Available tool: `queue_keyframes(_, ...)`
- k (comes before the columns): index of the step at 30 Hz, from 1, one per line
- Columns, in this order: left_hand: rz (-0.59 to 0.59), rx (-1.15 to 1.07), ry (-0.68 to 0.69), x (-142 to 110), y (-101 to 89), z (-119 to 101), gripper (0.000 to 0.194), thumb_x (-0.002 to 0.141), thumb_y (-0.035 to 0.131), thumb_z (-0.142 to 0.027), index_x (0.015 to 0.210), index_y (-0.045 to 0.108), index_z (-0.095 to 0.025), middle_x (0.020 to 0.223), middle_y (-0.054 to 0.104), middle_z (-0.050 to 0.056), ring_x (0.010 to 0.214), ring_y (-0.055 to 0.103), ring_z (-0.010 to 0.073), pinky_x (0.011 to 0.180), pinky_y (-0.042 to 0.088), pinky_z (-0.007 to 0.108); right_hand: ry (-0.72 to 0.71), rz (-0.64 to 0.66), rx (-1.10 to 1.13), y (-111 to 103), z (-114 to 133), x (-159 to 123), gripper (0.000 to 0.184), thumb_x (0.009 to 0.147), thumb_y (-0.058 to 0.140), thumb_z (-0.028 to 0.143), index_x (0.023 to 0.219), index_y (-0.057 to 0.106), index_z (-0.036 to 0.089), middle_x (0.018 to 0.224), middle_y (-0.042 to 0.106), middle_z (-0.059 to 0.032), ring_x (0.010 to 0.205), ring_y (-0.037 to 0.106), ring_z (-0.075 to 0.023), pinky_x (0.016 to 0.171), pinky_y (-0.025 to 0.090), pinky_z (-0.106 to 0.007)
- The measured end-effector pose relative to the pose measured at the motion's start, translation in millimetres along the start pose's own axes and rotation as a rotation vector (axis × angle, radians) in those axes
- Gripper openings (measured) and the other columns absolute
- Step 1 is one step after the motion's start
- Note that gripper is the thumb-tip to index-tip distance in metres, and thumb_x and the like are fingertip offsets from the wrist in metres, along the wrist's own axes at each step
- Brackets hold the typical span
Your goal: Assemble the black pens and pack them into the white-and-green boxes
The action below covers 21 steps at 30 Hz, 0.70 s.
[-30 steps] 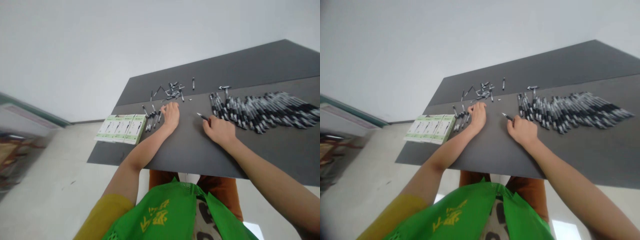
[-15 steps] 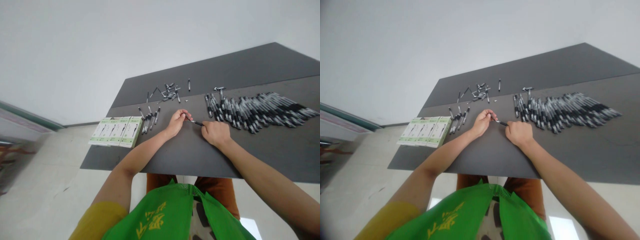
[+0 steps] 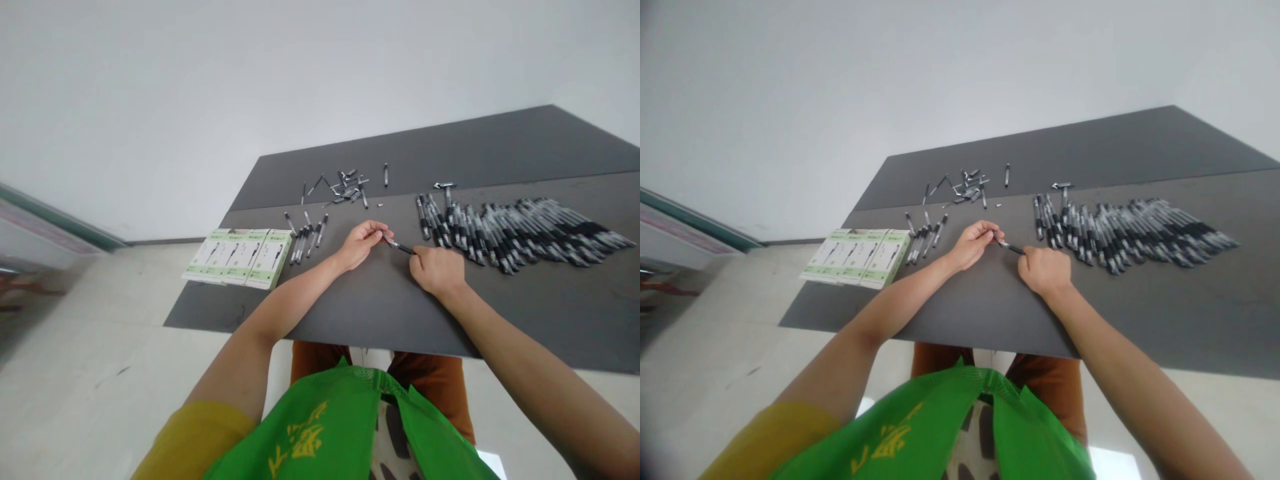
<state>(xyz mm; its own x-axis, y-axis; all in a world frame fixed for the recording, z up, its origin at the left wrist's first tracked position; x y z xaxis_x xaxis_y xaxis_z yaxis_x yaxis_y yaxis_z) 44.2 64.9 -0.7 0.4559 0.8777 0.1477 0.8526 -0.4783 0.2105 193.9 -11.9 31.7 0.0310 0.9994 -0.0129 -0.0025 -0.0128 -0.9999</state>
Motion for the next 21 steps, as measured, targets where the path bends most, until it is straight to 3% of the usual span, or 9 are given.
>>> queue_keyframes(4, 0.074, 0.043, -0.012, 0, -0.2, 1, 0.044, 0.074, 0.076, -0.050, 0.089, 0.057, -0.014, 0.092, 0.070, 0.006, 0.079, 0.066, 0.0116, 0.085, 0.049, 0.033, 0.058, -0.029, 0.014, -5, 3, -4, 0.044, 0.091, 0.033, 0.031, 0.094, 0.073, 0.012, 0.085, 0.072, -0.0186, 0.082, 0.070, -0.0315, 0.068, 0.046, -0.035)
queue_keyframes(8, 0.193, 0.177, -0.051, 0, 1.0, 1, 0.048, 0.071, 0.075, -0.055, 0.084, 0.054, -0.014, 0.078, 0.068, 0.002, 0.067, 0.063, 0.0090, 0.073, 0.049, 0.028, 0.057, -0.020, 0.020, -9, 3, -5, 0.044, 0.090, 0.034, 0.032, 0.091, 0.074, 0.013, 0.084, 0.071, -0.0195, 0.081, 0.070, -0.0339, 0.068, 0.048, -0.038)
queue_keyframes(21, 0.419, 0.627, 0.097, -7, 8.5, -10, 0.032, 0.088, 0.062, -0.046, 0.084, 0.059, -0.014, 0.072, 0.063, 0.001, 0.066, 0.059, 0.0102, 0.065, 0.044, 0.024, 0.031, 0.153, 0.041, 0, 10, -13, 0.043, 0.091, 0.036, 0.033, 0.089, 0.074, 0.013, 0.086, 0.073, -0.0197, 0.084, 0.072, -0.0328, 0.072, 0.051, -0.040)
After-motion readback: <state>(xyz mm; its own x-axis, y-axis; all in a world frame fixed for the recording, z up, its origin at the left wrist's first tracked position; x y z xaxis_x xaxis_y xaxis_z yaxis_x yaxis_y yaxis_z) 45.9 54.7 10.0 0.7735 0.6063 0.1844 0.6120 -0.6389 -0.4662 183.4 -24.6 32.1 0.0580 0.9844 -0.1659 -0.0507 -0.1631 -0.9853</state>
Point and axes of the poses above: each hand's wrist, its own x-axis towards the middle knuckle, its own y-axis out of the palm, z = x × y, the point moved 5 cm from there along x, towards the middle knuckle
